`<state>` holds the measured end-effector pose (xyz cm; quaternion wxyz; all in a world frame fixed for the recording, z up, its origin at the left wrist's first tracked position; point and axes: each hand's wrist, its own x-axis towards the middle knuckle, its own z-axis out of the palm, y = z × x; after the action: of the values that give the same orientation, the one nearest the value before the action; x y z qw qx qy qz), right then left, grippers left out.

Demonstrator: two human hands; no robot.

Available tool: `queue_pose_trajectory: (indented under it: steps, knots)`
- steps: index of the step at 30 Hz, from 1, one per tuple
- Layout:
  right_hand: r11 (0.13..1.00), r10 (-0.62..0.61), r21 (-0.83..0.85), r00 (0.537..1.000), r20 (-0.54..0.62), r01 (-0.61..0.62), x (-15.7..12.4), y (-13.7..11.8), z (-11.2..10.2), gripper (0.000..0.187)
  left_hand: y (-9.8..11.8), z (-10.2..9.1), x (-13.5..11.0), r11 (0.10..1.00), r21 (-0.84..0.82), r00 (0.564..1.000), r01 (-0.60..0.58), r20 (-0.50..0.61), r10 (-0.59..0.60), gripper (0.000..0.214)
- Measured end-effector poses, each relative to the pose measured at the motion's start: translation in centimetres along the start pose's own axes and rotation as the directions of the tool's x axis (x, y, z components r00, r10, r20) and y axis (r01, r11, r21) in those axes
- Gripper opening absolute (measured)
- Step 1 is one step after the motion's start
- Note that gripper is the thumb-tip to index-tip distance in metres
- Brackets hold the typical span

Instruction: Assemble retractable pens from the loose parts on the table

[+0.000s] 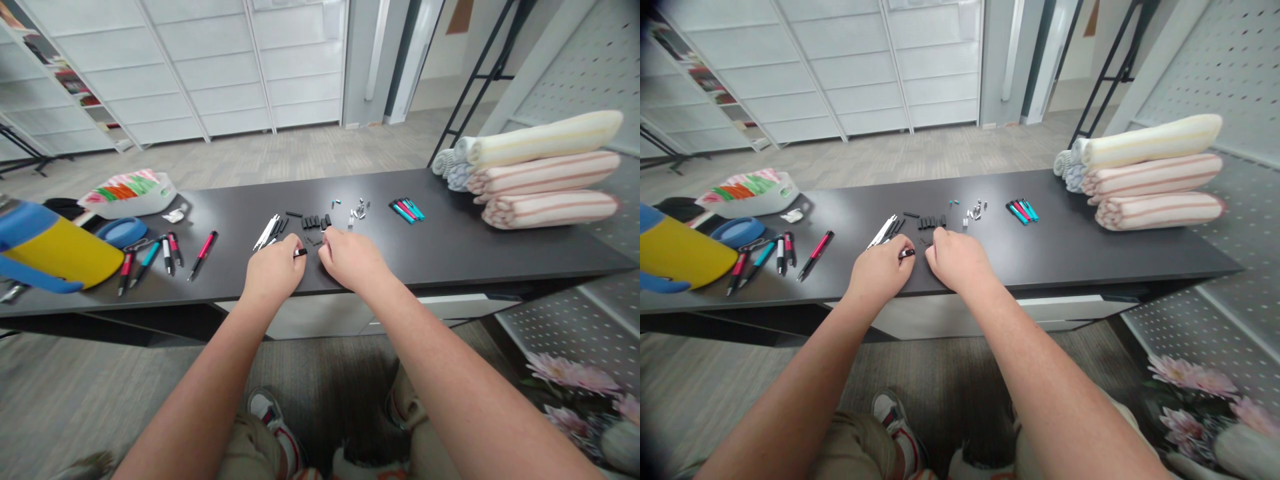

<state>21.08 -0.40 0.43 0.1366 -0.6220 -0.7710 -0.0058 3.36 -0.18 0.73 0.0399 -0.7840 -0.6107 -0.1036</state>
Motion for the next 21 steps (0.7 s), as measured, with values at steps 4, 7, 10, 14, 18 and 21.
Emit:
queue_pose_trajectory:
  steps: [4,7,10,14,18,21]
  knots:
    - [1.000,-0.005,-0.011,1.000,-0.002,0.005,0.03,-0.06,-0.03,0.023,0.13,-0.18,-0.02,1.000,-0.005,1.000,0.012,0.016,-0.011,0.022]
    - [1.000,-0.003,-0.014,1.000,0.008,0.003,0.04,-0.10,-0.07,0.023,0.10,-0.12,-0.02,1.000,-0.004,1.000,0.010,0.009,-0.010,0.022]
    - [1.000,-0.001,-0.014,1.000,0.015,0.001,0.05,-0.11,-0.08,0.023,0.00,0.06,0.00,1.000,-0.004,1.000,-0.003,-0.009,0.003,0.022]
    - [1.000,-0.005,-0.022,1.000,0.015,0.005,0.07,-0.08,-0.07,0.023,0.01,0.09,0.04,1.000,0.002,1.000,-0.008,-0.015,0.008,0.021]
    - [1.000,-0.014,-0.027,1.000,0.010,0.014,0.06,-0.07,-0.08,0.023,0.05,0.06,0.09,1.000,-0.002,1.000,0.001,-0.001,-0.001,0.022]
    - [1.000,-0.013,-0.019,1.000,0.016,0.013,0.02,-0.08,-0.12,0.024,-0.03,0.15,0.09,1.000,-0.007,1.000,0.001,-0.003,-0.001,0.022]
